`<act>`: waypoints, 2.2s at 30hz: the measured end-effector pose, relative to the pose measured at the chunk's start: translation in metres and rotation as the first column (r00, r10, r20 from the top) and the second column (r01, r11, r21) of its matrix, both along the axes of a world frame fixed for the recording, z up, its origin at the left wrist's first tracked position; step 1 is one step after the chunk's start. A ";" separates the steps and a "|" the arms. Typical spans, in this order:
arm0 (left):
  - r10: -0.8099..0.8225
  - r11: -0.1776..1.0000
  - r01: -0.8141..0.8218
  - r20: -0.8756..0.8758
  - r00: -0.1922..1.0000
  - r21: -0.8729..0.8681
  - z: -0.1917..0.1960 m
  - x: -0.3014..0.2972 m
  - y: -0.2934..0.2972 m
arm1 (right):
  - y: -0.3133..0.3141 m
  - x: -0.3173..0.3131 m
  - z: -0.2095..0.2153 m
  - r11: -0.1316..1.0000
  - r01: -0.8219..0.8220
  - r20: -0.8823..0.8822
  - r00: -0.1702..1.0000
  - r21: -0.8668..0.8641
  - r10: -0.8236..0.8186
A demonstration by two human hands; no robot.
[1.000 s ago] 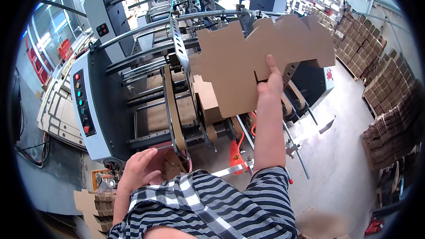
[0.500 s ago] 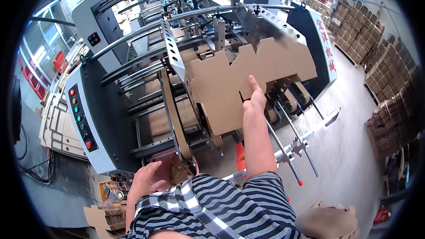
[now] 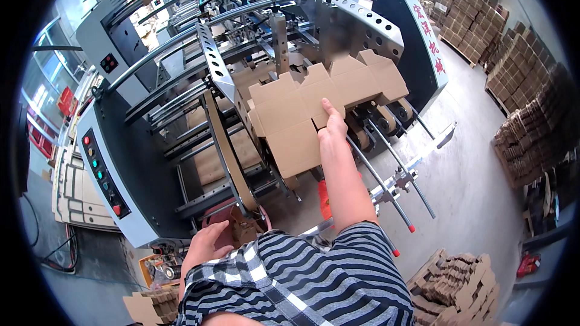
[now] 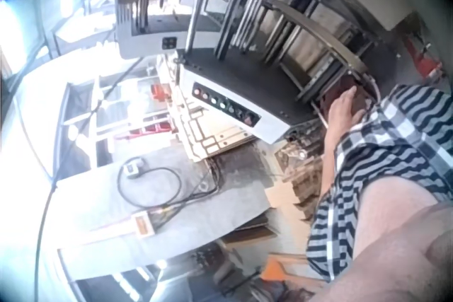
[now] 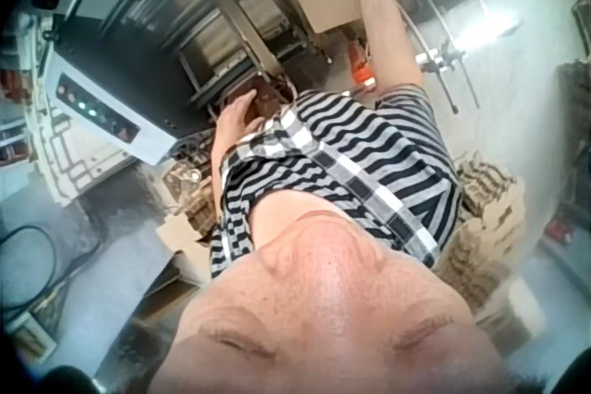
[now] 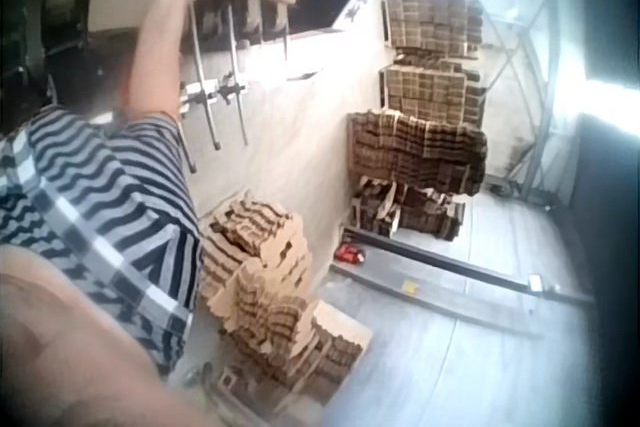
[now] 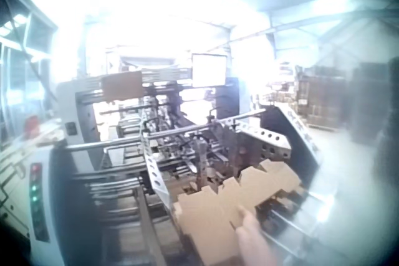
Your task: The person picks up flat cardboard pieces from a stack, folds them into box shapes, and places them onto a conveyor machine. The person repeatedly handles cardboard pieces, folding and feeding them into the machine.
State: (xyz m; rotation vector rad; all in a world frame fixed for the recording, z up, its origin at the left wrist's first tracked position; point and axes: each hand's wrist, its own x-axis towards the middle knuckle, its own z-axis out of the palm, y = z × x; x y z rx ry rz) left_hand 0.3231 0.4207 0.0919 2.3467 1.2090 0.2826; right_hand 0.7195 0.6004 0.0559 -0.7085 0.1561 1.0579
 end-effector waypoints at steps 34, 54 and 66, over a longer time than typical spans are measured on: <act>0.019 0.981 -0.022 -0.017 1.000 -0.191 -0.027 0.001 0.000 | 0.023 0.007 -0.046 0.995 -0.014 -0.014 1.000 -0.096 0.013; 0.091 0.961 -0.096 -0.028 0.995 -0.261 -0.036 0.002 -0.003 | 0.054 0.014 -0.012 0.979 -0.108 0.109 0.986 -0.174 0.128; 0.126 0.936 -0.134 -0.046 0.991 -0.327 -0.045 -0.002 -0.002 | 0.064 0.013 0.008 0.984 -0.133 0.112 0.983 -0.122 0.146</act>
